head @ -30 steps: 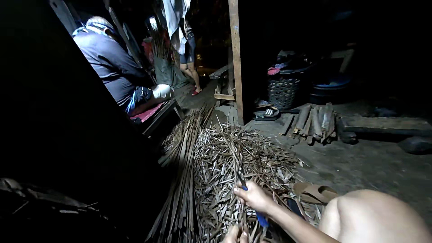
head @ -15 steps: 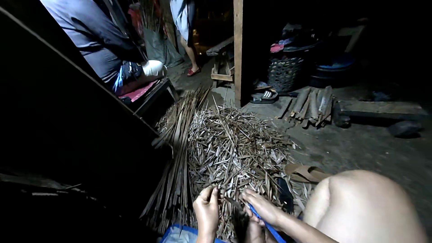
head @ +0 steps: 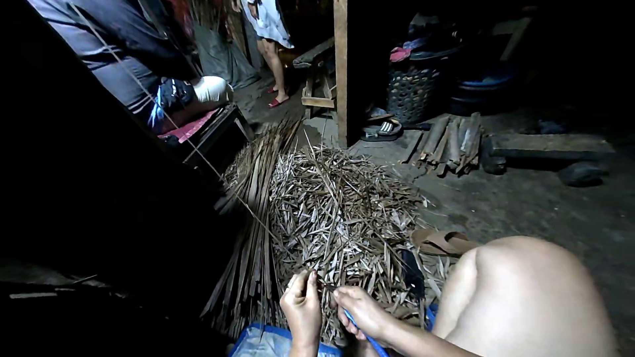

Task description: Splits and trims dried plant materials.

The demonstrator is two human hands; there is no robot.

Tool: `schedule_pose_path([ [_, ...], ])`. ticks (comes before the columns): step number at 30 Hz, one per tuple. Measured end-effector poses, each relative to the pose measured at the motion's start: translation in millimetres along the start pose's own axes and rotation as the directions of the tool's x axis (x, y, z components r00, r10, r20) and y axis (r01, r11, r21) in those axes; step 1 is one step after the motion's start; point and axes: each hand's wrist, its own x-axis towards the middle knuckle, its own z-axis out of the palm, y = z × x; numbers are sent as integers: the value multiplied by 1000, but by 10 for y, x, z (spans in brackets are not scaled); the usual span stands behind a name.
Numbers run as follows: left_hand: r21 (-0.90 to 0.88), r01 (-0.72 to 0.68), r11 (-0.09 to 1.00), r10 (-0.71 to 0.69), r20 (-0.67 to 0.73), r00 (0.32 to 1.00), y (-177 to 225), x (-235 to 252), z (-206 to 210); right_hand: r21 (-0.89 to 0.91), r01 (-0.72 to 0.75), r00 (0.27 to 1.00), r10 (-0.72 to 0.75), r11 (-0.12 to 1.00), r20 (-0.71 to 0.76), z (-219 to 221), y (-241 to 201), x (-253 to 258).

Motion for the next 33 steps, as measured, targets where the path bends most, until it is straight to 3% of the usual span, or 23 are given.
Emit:
schedule_pose_path([
  [9,44,-74,996,75,-16,997,-10,-9,-6,-68,67,998,-68,995,-8,57,-17,-53],
  [14,40,-112,993,113,-23,993,-33,-32,-17,-218,44,996,-59,975,-62,56,30,30],
  [17,67,-148,987,151,-38,988,-20,-24,-38,-249,-58,995,37,967,-89,21,125,130],
  [24,131,-185,974,189,-13,982,-34,-16,-55,-120,-249,962,231,961,-143,-86,311,305],
  [30,115,-243,963,240,37,970,-37,-71,-4,-371,-175,982,132,912,-138,-145,309,391],
  [33,123,-341,932,324,139,936,69,-174,57,-255,-103,988,71,961,-134,-140,453,441],
])
